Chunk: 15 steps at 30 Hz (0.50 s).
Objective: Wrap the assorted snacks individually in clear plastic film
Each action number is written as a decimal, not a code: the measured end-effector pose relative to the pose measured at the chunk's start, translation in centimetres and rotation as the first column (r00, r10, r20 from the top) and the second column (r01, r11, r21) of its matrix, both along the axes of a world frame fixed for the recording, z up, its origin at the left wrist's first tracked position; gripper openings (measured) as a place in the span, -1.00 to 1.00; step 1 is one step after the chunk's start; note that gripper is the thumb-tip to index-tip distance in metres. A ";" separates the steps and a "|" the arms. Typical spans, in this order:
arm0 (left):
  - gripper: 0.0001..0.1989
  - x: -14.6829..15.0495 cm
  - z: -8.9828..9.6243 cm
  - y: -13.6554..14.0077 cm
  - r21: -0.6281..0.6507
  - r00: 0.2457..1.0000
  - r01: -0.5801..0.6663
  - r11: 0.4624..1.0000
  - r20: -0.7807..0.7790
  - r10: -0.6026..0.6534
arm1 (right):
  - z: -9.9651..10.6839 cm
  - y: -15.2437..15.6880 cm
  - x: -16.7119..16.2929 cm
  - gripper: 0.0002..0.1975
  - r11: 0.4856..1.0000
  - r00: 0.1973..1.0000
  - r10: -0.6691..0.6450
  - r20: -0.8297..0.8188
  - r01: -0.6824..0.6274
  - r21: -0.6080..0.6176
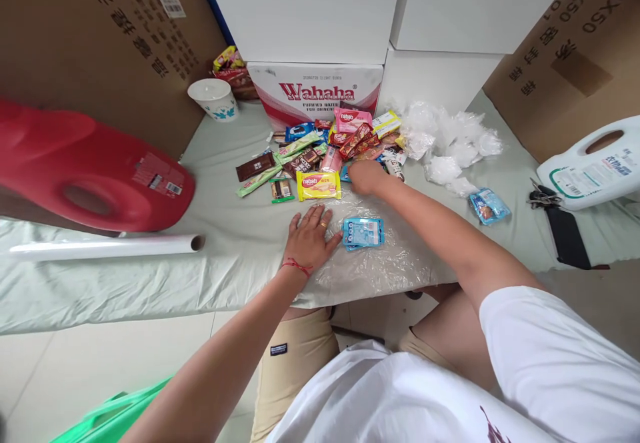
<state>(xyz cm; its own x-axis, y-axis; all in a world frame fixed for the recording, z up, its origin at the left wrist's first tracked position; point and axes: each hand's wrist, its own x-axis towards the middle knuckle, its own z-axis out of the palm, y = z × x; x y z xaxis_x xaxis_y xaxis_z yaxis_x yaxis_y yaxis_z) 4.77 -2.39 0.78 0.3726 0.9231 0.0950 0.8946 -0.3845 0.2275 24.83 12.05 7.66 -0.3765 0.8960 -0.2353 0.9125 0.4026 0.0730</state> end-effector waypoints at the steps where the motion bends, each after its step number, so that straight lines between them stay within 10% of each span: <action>1: -0.35 0.0 0.0 0.0 0.002 1.000 -0.002 1.000 0.000 0.002 | -0.1 -0.3 0.2 -0.67 1.000 1.000 0.012 -0.001 -0.012 0.023; 9: -0.43 0.2 -0.1 -0.1 0.009 1.000 -0.013 1.000 0.021 0.013 | 1.5 -7.8 4.6 -0.53 0.936 0.974 -0.133 -0.184 0.184 0.300; 15: -0.44 0.1 -0.1 -0.1 0.014 0.998 -0.010 1.000 0.064 0.009 | 0.8 -15.7 3.6 -0.52 0.992 0.988 -0.002 -0.154 0.021 0.125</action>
